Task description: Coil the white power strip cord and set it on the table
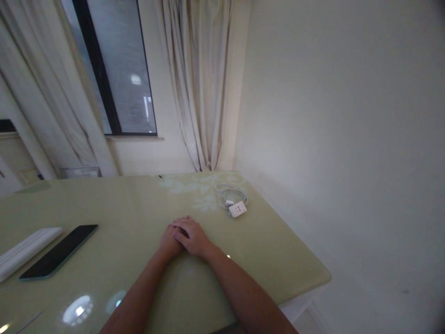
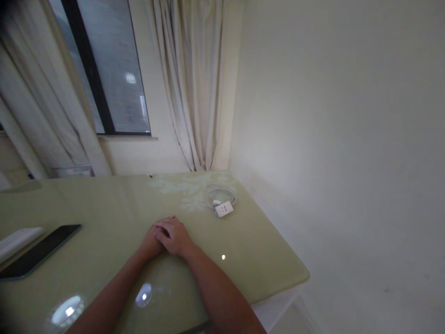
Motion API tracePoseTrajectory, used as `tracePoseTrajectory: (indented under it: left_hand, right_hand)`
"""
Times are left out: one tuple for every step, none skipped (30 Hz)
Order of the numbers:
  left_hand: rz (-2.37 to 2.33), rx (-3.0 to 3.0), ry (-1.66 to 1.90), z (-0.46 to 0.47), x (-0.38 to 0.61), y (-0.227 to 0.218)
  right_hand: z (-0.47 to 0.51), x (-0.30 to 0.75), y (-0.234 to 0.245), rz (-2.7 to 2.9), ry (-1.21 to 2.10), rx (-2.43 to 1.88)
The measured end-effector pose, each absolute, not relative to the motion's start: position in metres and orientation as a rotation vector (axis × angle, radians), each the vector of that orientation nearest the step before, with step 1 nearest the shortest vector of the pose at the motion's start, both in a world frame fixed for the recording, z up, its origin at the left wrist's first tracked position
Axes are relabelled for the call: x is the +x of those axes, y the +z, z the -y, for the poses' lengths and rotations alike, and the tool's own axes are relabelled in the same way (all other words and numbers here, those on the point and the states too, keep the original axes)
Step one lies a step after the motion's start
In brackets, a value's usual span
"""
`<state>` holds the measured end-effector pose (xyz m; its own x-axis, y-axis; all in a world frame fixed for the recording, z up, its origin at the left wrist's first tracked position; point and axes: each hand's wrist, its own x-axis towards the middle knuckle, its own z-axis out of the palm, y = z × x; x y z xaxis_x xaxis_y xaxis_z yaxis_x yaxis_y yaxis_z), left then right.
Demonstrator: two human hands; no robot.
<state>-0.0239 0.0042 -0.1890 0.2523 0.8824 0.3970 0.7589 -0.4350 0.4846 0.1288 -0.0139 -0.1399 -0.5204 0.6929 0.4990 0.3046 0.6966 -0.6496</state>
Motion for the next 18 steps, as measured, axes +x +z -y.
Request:
tracePoseTrajectory:
  left_hand:
    - [-1.554,2.339,0.924,-0.0047,-0.0241,-0.1895]
    - [-1.561,2.351,0.909,-0.0052,-0.0241,-0.19]
    - [-1.569,2.36,0.896,-0.0057,-0.0239,-0.1905]
    - [-1.578,2.368,0.886,-0.006,-0.0237,-0.1909]
    - [-1.587,2.374,0.877,-0.0062,-0.0233,-0.1912]
    - [-1.595,2.38,0.87,-0.0062,-0.0229,-0.1913]
    - [-1.6,2.386,0.865,-0.0061,-0.0225,-0.1913]
    - [-1.603,2.393,0.86,-0.0058,-0.0222,-0.1911]
    - [-1.604,2.399,0.857,-0.0053,-0.0219,-0.1907]
    - [-1.605,2.404,0.854,-0.0048,-0.0217,-0.1902]
    - [-1.605,2.408,0.852,-0.0043,-0.0215,-0.1897]
    - [-1.605,2.412,0.849,-0.0038,-0.0214,-0.1892]
    - [-1.606,2.414,0.847,-0.0034,-0.0213,-0.1888]
    - [-1.608,2.416,0.845,-0.003,-0.0213,-0.1884]
    - [-1.611,2.417,0.843,-0.0026,-0.0212,-0.1881]
    - [-1.614,2.418,0.841,-0.0023,-0.0213,-0.1878]
    - [-1.613,2.421,0.837,-0.0019,-0.0213,-0.1875]
    - [-1.611,2.424,0.832,-0.0015,-0.0214,-0.1872]
  right_hand:
    - [0.0133,0.1286,-0.1405,2.116,0.644,-0.751]
    - [0.0127,0.1284,-0.1411,2.106,0.652,-0.741]
    - [0.0122,0.1283,-0.1417,2.097,0.661,-0.732]
    - [0.0118,0.1283,-0.1421,2.091,0.668,-0.727]
    - [0.0117,0.1284,-0.1423,2.086,0.675,-0.726]
    - [0.0118,0.1286,-0.1421,2.084,0.682,-0.729]
    - [0.0121,0.1289,-0.1417,2.084,0.688,-0.733]
    - [0.0125,0.1293,-0.1412,2.082,0.693,-0.739]
    - [0.0129,0.1296,-0.1407,2.081,0.698,-0.742]
    - [0.0133,0.1299,-0.1402,2.079,0.702,-0.744]
    - [0.0135,0.1302,-0.1397,2.078,0.706,-0.744]
    - [0.0137,0.1305,-0.1395,2.076,0.708,-0.744]
    - [0.0138,0.1307,-0.1393,2.074,0.711,-0.745]
    - [0.0138,0.1308,-0.1393,2.073,0.715,-0.745]
    - [0.0139,0.1309,-0.1393,2.071,0.72,-0.746]
    - [0.014,0.131,-0.1393,2.068,0.726,-0.748]
    - [0.0141,0.1311,-0.1394,2.066,0.733,-0.749]
    - [0.0142,0.1312,-0.1395,2.062,0.737,-0.748]
